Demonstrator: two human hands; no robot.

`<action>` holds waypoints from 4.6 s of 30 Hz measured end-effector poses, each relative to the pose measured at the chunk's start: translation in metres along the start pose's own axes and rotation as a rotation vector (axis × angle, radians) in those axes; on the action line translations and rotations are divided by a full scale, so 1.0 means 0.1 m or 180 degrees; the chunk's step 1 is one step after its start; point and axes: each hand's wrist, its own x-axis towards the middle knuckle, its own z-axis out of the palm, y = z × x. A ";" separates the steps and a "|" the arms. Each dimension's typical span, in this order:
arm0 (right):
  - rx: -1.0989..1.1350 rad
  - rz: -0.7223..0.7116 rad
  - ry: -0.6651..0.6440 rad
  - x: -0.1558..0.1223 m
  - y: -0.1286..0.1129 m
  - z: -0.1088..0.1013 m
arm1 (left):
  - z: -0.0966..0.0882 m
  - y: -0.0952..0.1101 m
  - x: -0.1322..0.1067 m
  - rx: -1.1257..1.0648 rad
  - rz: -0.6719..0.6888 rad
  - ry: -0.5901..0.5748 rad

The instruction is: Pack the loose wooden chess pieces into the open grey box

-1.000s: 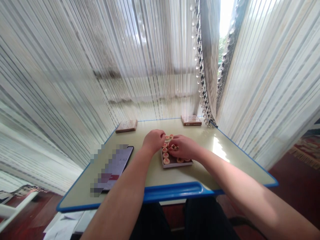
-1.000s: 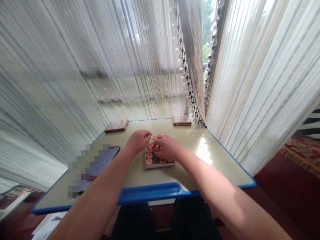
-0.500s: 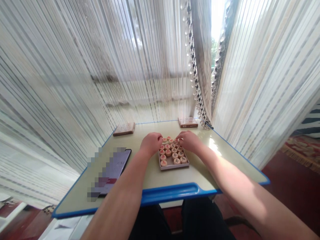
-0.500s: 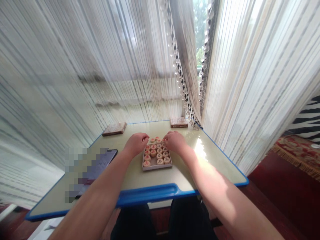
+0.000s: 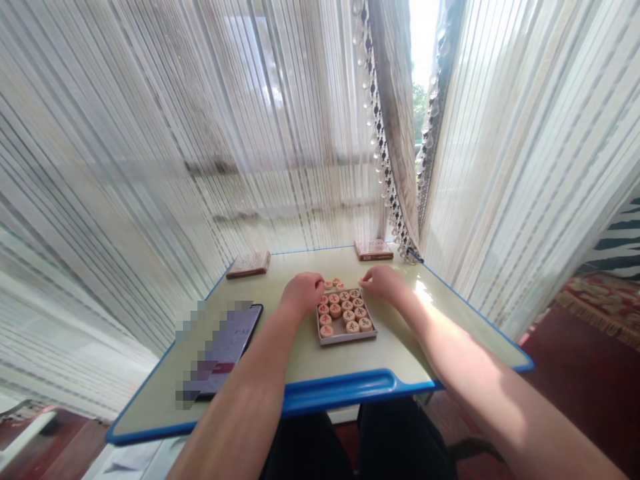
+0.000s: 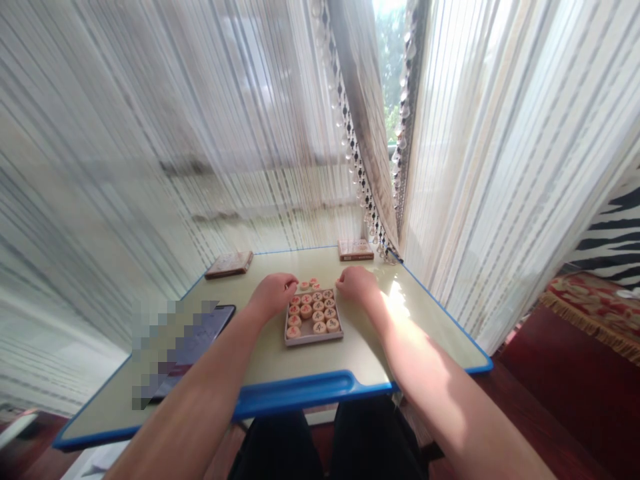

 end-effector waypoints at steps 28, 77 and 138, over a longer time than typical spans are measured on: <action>0.0222 -0.0008 -0.0122 0.01 0.05 0.02 | -0.04 0.06 -0.02 -0.0071 0.0093 0.0026; 0.0696 -0.0415 0.0437 -0.08 -0.08 -0.06 | 0.18 -0.24 0.08 0.0026 -0.0804 -0.0215; -0.0323 -0.1425 -0.0647 -0.60 -0.69 -0.18 | 0.16 -0.19 0.08 0.0110 -0.0762 -0.0293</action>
